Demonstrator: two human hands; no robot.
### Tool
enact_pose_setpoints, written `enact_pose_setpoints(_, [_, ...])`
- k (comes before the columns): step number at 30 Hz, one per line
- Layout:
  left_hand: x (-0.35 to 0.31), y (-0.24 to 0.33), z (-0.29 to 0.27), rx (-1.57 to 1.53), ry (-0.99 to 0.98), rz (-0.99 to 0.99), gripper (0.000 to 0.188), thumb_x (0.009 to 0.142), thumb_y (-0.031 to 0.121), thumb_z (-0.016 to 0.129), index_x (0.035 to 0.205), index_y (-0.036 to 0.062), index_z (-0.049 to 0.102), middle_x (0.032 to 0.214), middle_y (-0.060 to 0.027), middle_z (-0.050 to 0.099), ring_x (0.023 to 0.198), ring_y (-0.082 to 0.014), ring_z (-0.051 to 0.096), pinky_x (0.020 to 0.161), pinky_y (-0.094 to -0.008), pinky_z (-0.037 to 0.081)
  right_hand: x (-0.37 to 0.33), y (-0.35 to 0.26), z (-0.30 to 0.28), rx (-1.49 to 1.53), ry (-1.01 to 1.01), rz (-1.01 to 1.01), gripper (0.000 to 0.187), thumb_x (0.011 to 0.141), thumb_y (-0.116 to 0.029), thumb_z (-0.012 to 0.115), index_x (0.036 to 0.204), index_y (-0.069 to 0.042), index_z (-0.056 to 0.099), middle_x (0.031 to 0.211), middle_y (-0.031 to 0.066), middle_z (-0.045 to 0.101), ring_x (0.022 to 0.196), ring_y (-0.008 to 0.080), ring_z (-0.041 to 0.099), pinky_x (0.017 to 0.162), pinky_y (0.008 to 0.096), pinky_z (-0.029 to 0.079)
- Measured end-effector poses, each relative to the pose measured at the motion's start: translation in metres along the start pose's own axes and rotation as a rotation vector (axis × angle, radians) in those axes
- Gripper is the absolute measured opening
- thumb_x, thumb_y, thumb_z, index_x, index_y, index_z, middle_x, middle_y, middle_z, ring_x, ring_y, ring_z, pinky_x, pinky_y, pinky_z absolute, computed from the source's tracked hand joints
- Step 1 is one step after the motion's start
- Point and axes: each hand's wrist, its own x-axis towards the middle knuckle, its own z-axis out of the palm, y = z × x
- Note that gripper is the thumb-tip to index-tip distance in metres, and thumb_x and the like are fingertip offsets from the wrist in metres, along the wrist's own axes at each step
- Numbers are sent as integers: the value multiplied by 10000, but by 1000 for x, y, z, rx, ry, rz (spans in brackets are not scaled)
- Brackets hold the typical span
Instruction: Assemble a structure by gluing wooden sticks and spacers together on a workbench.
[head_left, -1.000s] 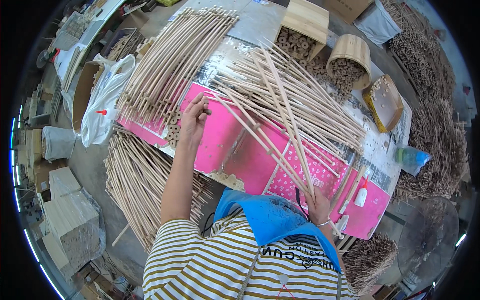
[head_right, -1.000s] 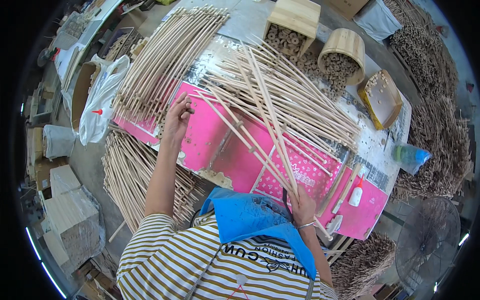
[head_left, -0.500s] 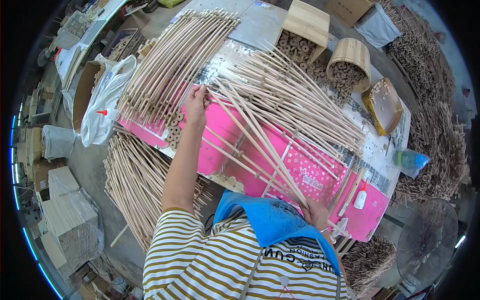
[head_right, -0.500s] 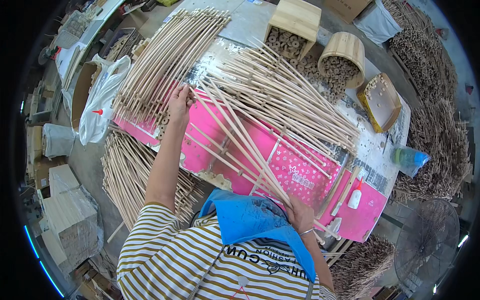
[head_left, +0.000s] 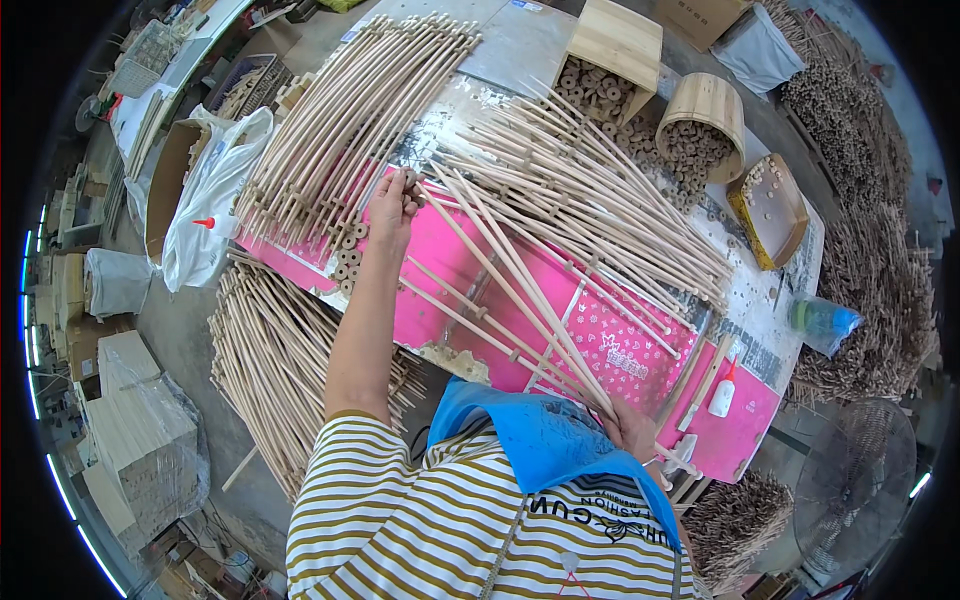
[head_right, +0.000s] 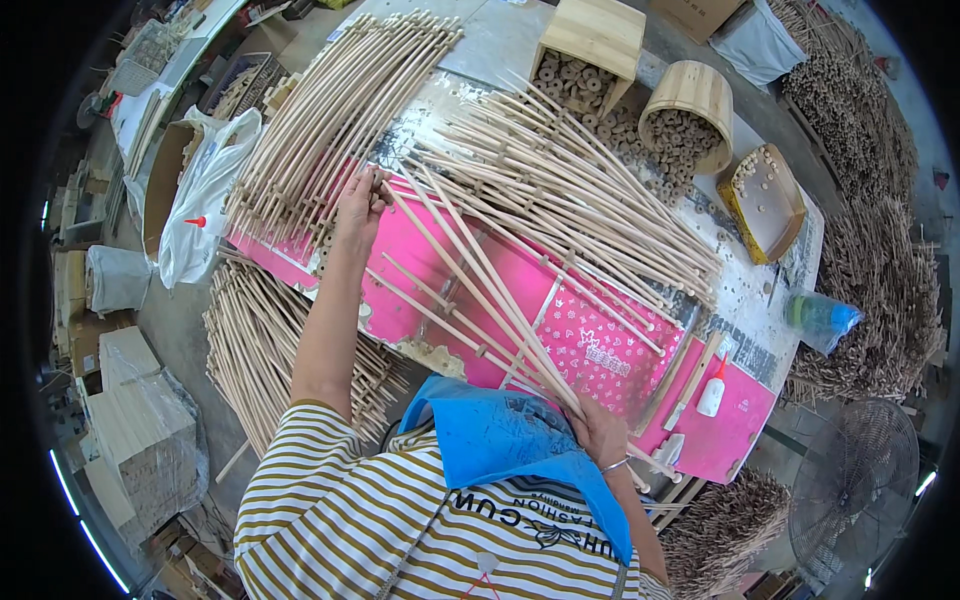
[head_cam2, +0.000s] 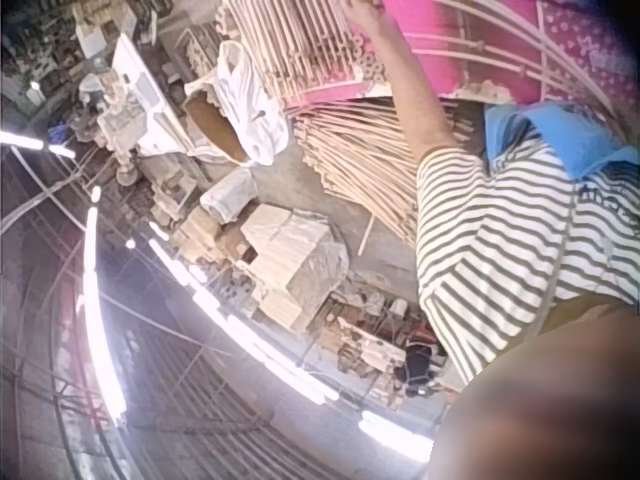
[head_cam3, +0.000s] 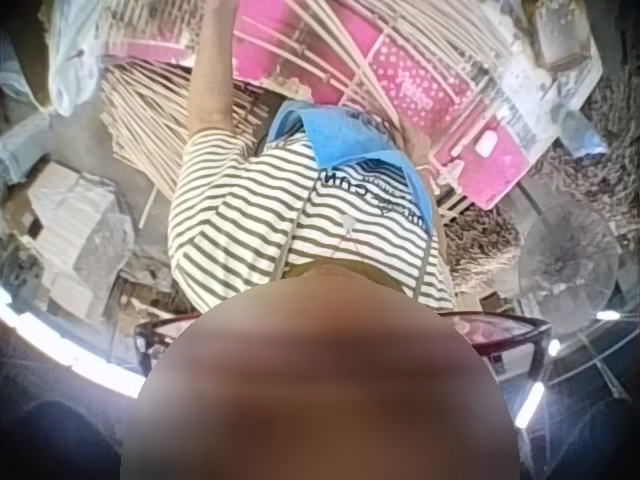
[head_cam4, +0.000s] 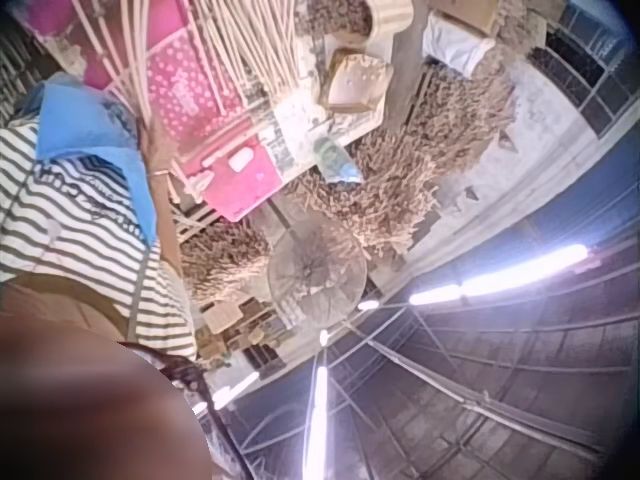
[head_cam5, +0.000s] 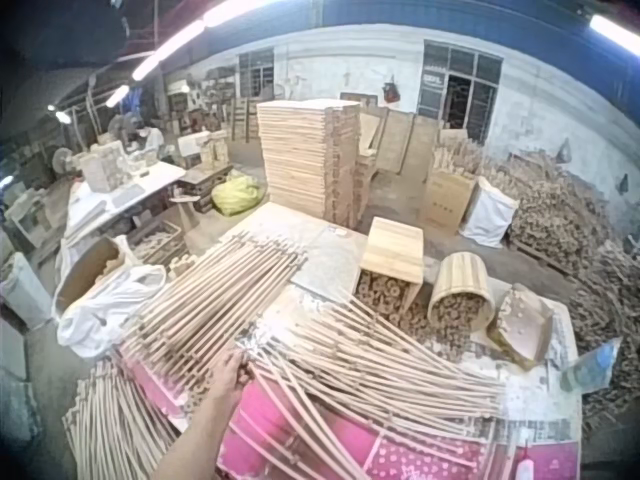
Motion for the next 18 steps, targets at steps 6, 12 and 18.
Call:
enact_pose_setpoints(6, [-2, -2, -1, 31, -65, -128, 259, 1025, 245, 567, 1117, 11, 626, 967, -125, 710, 658, -89, 598, 465, -175, 441, 2, 1, 5, 27, 13, 46, 270, 900, -267, 669, 1150, -168, 650, 861, 154, 676, 738, 368, 667, 589, 457, 511])
enact_pose_setpoints(12, [-14, 7, 14, 99, -171, -120, 363, 1025, 299, 567, 1210, -8, 620, 996, -121, 709, 708, -82, 597, 465, -155, 417, 3, 5, 6, 42, 11, 37, 269, 906, -261, 659, 1153, -155, 653, 862, 159, 678, 738, 372, 668, 600, 464, 514])
enact_pose_setpoints(18, [-12, 4, 10, 41, -145, -170, 372, 1027, 319, 560, 1188, -9, 626, 998, -111, 711, 705, -75, 597, 458, -154, 406, 2, 12, 11, 26, 28, 12, 273, 895, -259, 667, 1143, -145, 645, 867, 169, 670, 749, 382, 660, 602, 471, 510])
